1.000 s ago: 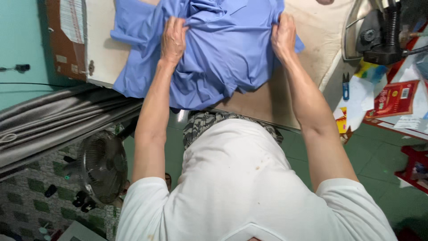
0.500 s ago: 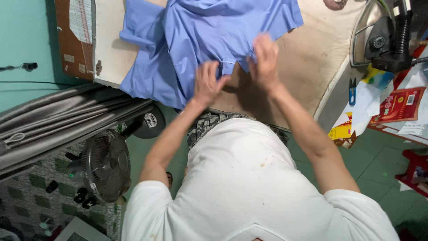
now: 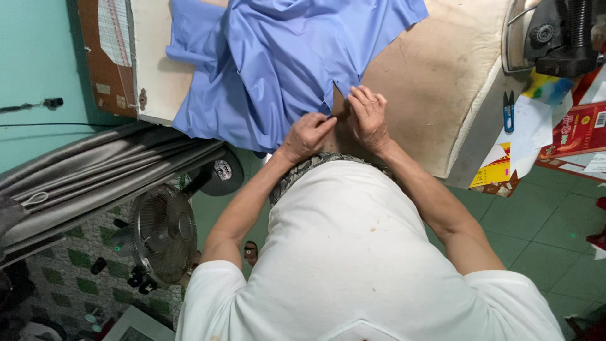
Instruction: The person irons a blue shirt on a workbench using a steam iron. They repeatedly smooth the fabric with their hands, reposition the shirt, and press different sections with the iron to remove wrinkles.
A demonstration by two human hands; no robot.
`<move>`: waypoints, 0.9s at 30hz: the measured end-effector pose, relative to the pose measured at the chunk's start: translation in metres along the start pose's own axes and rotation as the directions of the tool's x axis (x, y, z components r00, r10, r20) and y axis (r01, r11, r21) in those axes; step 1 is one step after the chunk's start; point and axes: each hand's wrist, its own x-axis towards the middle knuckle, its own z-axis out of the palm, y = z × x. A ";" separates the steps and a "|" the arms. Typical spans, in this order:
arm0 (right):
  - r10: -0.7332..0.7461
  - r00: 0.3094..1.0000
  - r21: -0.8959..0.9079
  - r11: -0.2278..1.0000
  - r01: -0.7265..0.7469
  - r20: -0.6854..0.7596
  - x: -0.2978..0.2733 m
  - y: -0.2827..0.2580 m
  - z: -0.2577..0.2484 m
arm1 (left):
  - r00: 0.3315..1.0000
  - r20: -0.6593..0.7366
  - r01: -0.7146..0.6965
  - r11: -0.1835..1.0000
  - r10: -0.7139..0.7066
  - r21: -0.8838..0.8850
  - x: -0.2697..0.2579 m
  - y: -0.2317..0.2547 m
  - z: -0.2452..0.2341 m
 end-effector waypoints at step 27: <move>-0.038 0.997 0.090 0.995 0.031 0.067 -0.010 -0.006 -0.010 | 0.765 -0.206 0.614 0.787 -0.611 -0.056 0.017 -0.046 -0.014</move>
